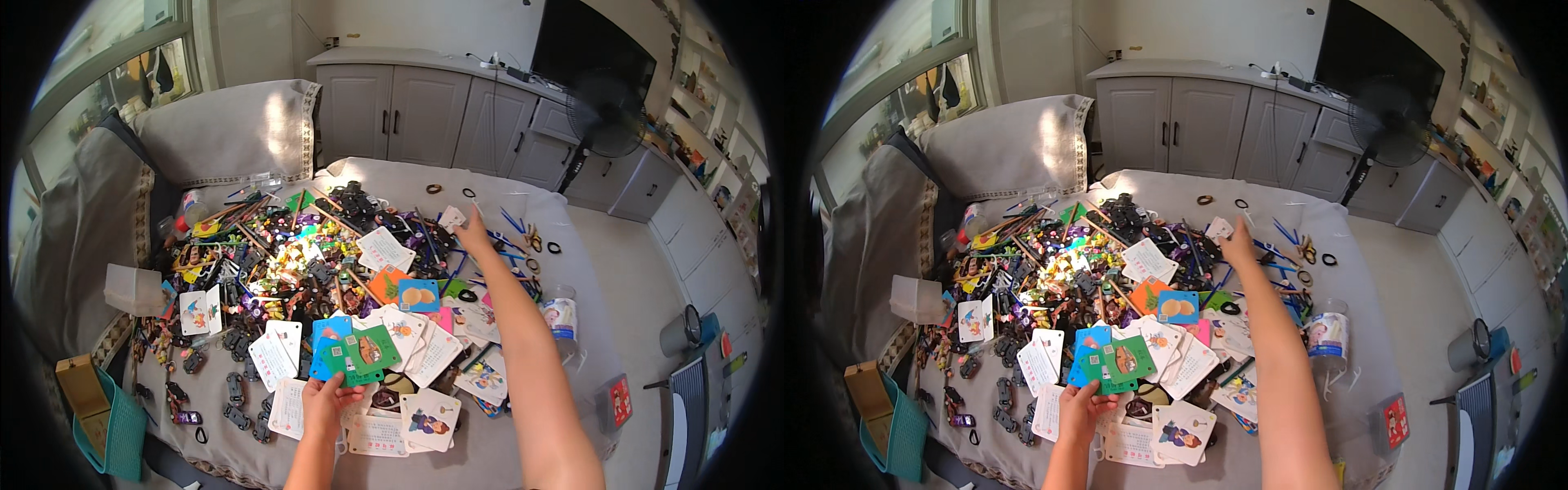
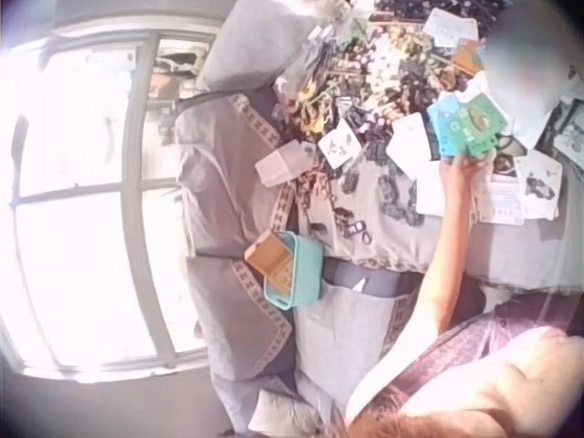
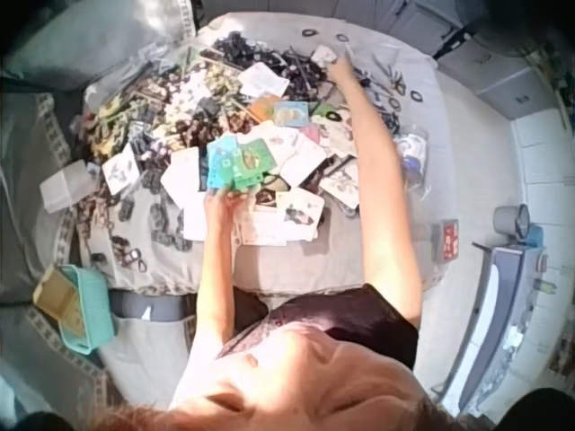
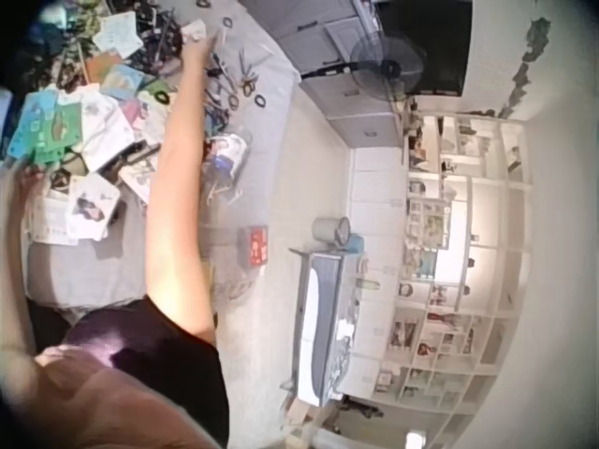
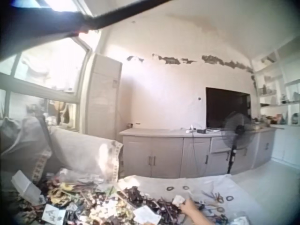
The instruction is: The person sorts through a large pile of colorful cards and small toys on a sofa. They pick up individual cards, inspect them, and place them into a small gray box or onto a separate stack. The person continues to sift through the pile, occasionally moving other items aside to access more cards.
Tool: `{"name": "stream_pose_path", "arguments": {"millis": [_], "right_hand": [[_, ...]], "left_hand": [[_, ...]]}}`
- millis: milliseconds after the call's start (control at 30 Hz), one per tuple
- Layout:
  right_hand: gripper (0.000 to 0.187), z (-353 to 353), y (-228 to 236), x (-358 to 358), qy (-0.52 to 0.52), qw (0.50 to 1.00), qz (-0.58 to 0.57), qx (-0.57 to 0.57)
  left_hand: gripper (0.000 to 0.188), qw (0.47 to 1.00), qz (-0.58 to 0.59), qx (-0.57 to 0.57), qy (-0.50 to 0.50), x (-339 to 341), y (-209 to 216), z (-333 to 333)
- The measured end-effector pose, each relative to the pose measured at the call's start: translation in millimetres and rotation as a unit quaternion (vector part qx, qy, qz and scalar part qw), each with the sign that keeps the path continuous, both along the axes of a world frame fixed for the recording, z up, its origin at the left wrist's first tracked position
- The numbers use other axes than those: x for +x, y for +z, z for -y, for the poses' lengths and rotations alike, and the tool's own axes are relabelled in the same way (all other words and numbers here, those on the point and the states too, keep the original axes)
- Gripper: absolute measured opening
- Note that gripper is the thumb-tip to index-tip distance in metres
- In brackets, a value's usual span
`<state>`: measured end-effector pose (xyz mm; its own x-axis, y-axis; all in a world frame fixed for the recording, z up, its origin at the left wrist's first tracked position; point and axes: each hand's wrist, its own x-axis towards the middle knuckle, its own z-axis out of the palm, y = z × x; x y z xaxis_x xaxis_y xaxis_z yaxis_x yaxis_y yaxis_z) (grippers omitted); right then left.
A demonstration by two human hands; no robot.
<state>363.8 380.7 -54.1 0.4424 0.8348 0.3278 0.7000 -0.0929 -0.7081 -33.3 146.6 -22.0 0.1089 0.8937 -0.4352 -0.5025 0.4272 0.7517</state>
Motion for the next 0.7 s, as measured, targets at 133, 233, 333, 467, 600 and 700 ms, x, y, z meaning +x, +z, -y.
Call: {"name": "stream_pose_path", "arguments": {"millis": [133, 233, 333, 467, 600, 700], "right_hand": [[0.068, -35, -41, 13, -0.033, 0.995, -0.09, 0.04], [0.033, -10, -17, -19, -0.002, 0.999, -0.048, -0.011], [0.021, 38, -2, -37, 0.06, 0.998, -0.011, -0.008], [0.01, 137, 55, -60, 0.157, 0.981, 0.112, 0.024], [0.008, 215, 98, -70, 0.203, 0.947, 0.227, 0.1], [0.008, 264, 127, -77, 0.212, 0.948, 0.21, 0.112]], "left_hand": [[0.015, 1.0, -0.013, 0.003, -0.012, 3, 1, -4], [0.016, 1.0, -0.022, 0.013, -0.018, 3, 3, -1], [0.016, 0.999, -0.024, 0.011, -0.032, 6, 6, 0], [0.017, 0.998, -0.038, 0.02, -0.044, 5, 0, 8], [0.017, 0.99, -0.103, 0.067, -0.074, 10, 2, 15], [0.02, 0.965, -0.206, 0.152, -0.065, 7, -13, 14]]}}
